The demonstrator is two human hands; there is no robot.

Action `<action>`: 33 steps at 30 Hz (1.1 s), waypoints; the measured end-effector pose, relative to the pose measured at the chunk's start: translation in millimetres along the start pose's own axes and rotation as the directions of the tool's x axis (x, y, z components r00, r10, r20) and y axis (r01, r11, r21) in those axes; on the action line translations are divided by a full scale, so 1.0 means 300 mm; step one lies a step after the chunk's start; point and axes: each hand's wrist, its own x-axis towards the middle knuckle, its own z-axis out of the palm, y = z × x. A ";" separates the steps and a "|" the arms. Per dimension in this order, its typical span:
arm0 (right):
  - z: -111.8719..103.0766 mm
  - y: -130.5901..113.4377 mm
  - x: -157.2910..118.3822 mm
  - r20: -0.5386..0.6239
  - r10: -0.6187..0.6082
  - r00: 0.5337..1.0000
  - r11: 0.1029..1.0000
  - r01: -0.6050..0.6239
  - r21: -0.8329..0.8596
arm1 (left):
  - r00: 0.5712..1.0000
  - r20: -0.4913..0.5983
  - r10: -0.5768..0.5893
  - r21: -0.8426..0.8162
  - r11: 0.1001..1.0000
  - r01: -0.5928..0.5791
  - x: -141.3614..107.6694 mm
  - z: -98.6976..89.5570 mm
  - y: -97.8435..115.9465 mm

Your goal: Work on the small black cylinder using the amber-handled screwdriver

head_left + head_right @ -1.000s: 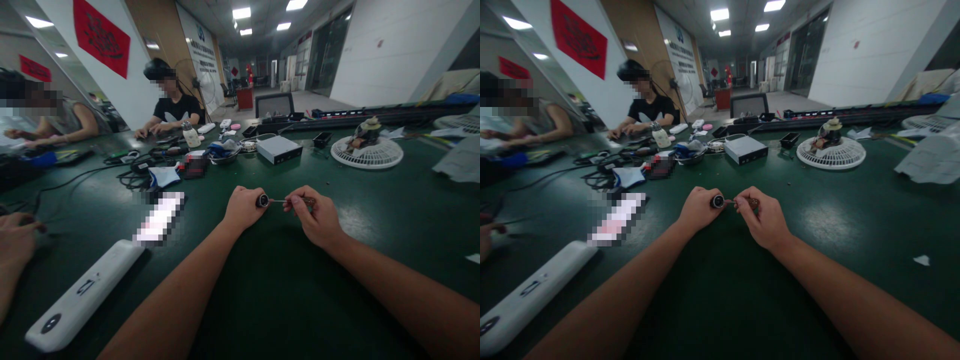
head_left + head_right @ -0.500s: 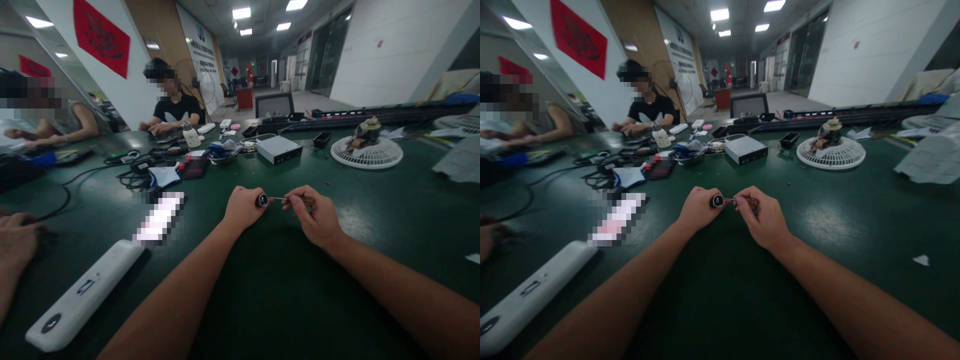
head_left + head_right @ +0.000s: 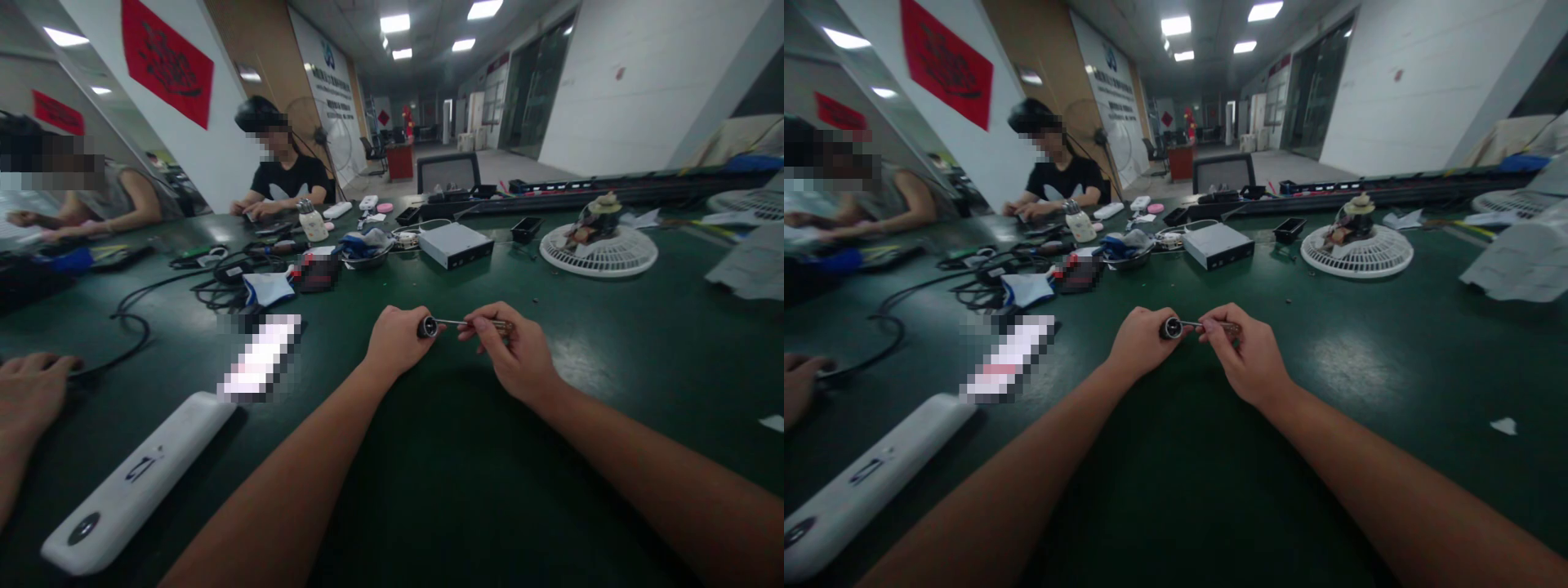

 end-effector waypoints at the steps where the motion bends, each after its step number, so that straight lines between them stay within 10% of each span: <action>1: 0.001 0.003 0.000 0.022 0.003 1.000 1.000 -0.004 0.021 | 1.000 -0.002 -0.001 0.004 1.000 0.001 0.000 0.001 -0.001; 33: -0.005 -0.009 -0.007 0.024 -0.041 0.999 0.998 0.040 0.041 | 1.000 -0.016 -0.011 0.013 1.000 0.011 -0.001 -0.001 0.004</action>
